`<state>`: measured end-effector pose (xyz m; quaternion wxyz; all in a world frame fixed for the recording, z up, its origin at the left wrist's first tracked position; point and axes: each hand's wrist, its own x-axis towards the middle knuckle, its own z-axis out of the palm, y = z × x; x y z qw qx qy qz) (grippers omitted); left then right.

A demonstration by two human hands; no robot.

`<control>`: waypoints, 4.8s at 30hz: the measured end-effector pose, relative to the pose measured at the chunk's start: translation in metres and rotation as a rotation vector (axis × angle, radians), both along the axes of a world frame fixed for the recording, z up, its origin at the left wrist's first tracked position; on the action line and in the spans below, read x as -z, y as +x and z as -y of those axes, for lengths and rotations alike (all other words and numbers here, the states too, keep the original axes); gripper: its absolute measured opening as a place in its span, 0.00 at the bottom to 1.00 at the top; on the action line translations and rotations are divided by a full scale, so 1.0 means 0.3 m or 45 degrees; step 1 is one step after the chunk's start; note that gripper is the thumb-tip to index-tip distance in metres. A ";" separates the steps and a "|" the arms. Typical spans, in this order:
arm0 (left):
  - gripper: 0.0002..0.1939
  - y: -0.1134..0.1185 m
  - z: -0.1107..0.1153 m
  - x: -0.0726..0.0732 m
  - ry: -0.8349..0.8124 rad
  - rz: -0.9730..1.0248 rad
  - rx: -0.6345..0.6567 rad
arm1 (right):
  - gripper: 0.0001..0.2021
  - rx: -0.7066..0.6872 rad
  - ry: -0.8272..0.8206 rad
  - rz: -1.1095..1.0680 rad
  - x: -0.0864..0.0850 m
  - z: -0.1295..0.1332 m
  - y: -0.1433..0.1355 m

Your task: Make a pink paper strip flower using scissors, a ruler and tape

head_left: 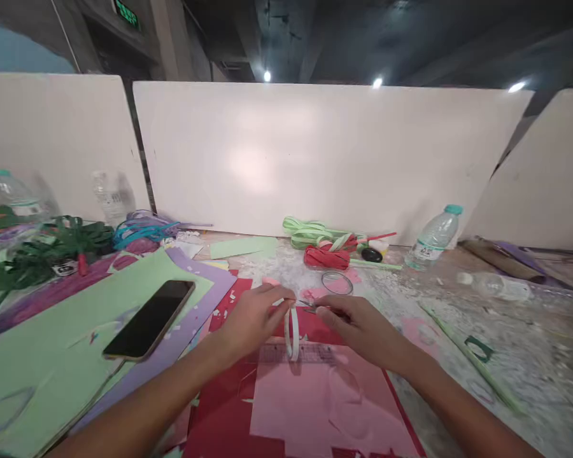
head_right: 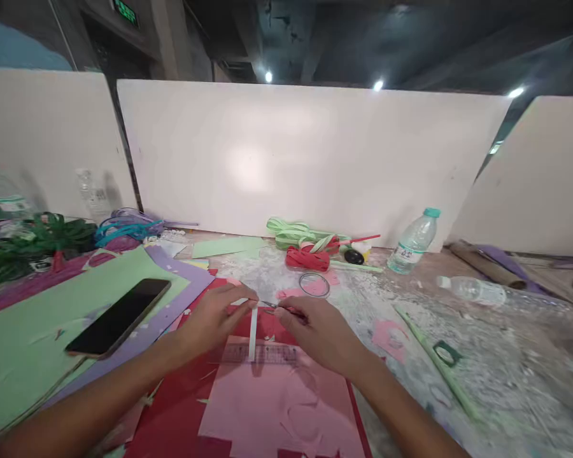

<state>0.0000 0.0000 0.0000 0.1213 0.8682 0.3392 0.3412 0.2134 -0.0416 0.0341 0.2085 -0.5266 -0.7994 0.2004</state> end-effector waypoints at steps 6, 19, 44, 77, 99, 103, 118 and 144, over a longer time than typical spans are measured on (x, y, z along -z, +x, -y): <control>0.09 0.004 0.005 -0.001 0.059 -0.035 0.034 | 0.18 0.007 0.048 0.089 -0.003 0.018 -0.018; 0.10 0.010 0.021 -0.012 0.033 -0.031 0.024 | 0.16 0.145 0.188 0.198 0.000 0.030 -0.008; 0.16 0.044 0.064 -0.031 0.188 -0.128 -0.030 | 0.17 0.193 0.412 0.366 0.021 0.043 -0.013; 0.13 0.054 0.084 -0.025 0.256 -0.196 -0.079 | 0.19 0.187 0.449 0.373 0.015 0.047 -0.015; 0.15 0.039 0.067 -0.028 0.033 -0.076 -0.145 | 0.19 0.268 0.158 0.352 0.058 -0.045 0.080; 0.18 0.041 0.068 -0.031 0.024 -0.184 -0.113 | 0.19 0.210 0.265 0.259 0.057 -0.045 0.063; 0.22 0.043 0.070 -0.032 0.009 -0.347 -0.069 | 0.16 0.104 0.259 0.132 0.067 -0.028 0.008; 0.22 0.046 0.074 -0.041 -0.065 -0.358 -0.042 | 0.13 0.087 0.257 0.091 0.087 -0.035 0.013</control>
